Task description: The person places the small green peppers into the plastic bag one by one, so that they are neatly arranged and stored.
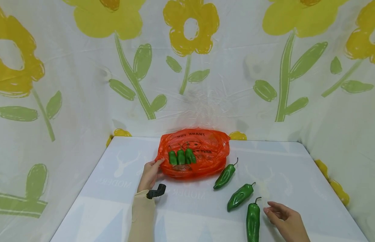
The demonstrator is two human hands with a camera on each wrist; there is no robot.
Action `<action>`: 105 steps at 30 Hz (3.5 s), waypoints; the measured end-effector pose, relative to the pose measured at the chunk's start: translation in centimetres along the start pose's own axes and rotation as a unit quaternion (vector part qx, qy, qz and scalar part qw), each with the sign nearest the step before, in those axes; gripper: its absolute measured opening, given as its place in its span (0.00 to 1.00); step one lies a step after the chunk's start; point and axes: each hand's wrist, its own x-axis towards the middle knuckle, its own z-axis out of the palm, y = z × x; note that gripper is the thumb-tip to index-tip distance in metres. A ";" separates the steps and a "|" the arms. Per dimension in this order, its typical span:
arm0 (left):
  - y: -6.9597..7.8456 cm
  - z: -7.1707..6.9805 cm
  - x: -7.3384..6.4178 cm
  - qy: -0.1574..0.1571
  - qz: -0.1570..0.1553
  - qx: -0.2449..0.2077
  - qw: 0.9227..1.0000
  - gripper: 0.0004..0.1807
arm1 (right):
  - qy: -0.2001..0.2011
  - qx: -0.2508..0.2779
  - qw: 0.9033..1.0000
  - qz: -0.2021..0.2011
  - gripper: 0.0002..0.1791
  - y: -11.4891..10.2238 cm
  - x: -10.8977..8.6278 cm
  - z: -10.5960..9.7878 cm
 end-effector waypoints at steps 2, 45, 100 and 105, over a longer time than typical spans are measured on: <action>0.0 0.0 0.0 0.000 0.000 -0.001 1.000 0.33 | 0.000 0.007 1.000 0.002 0.35 0.2 0.0 0.2; 0.1 0.0 -0.1 -0.002 0.001 -0.002 1.000 0.33 | -0.043 -0.022 0.999 0.007 0.40 0.5 0.0 1.7; -0.2 0.0 0.2 0.011 -0.015 -0.002 1.000 0.33 | -0.042 0.014 0.999 0.007 0.43 -0.5 -0.8 2.8; -0.1 0.0 0.1 0.009 -0.013 -0.007 1.000 0.33 | -0.040 0.020 0.999 0.019 0.45 -0.5 -0.8 2.8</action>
